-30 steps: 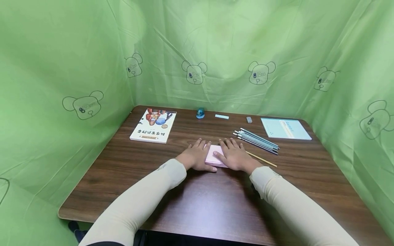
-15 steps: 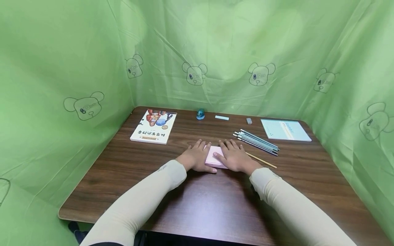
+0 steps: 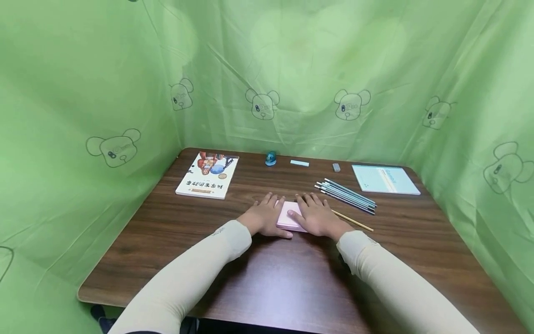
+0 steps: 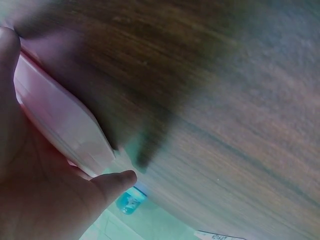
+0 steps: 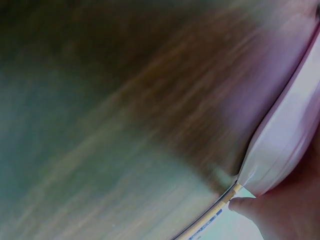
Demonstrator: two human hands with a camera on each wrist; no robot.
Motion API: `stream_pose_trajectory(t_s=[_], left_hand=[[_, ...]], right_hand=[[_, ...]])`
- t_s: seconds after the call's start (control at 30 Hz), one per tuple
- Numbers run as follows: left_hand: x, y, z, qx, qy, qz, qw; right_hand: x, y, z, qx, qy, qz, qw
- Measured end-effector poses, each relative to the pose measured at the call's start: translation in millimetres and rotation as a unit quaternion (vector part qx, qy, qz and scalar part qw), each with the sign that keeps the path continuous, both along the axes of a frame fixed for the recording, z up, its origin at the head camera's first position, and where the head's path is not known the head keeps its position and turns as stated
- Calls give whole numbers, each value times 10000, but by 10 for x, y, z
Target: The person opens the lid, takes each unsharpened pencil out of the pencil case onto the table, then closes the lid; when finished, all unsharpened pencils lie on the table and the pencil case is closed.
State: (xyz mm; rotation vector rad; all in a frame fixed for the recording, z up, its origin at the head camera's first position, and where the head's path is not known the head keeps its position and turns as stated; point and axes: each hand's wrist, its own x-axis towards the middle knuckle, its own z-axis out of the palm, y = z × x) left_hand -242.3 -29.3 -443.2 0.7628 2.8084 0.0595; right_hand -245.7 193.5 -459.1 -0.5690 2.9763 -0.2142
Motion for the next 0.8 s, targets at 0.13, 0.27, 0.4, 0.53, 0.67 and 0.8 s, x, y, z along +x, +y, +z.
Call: stream_pose_trajectory(t_s=[0.13, 0.27, 0.4, 0.53, 0.67, 0.8], left_hand=[[-9, 14, -10, 31, 37, -45, 10000], [-28, 34, -19, 0, 47, -16, 10000], [-46, 50, -25, -1, 58, -6, 10000], [-57, 54, -22, 19, 63, -16, 10000], [-64, 53, -24, 38, 46, -37, 10000], [-93, 57, 20, 31, 29, -32, 10000]], right_hand=[[10, 8, 15, -12, 43, 12, 10000], [0, 17, 20, 6, 71, 18, 10000], [-22, 32, 20, 5, 54, 20, 10000], [-31, 38, 20, -2, 50, 3, 10000], [-41, 46, 15, 42, 34, 6, 10000], [-77, 50, 50, 99, 23, 43, 9999]])
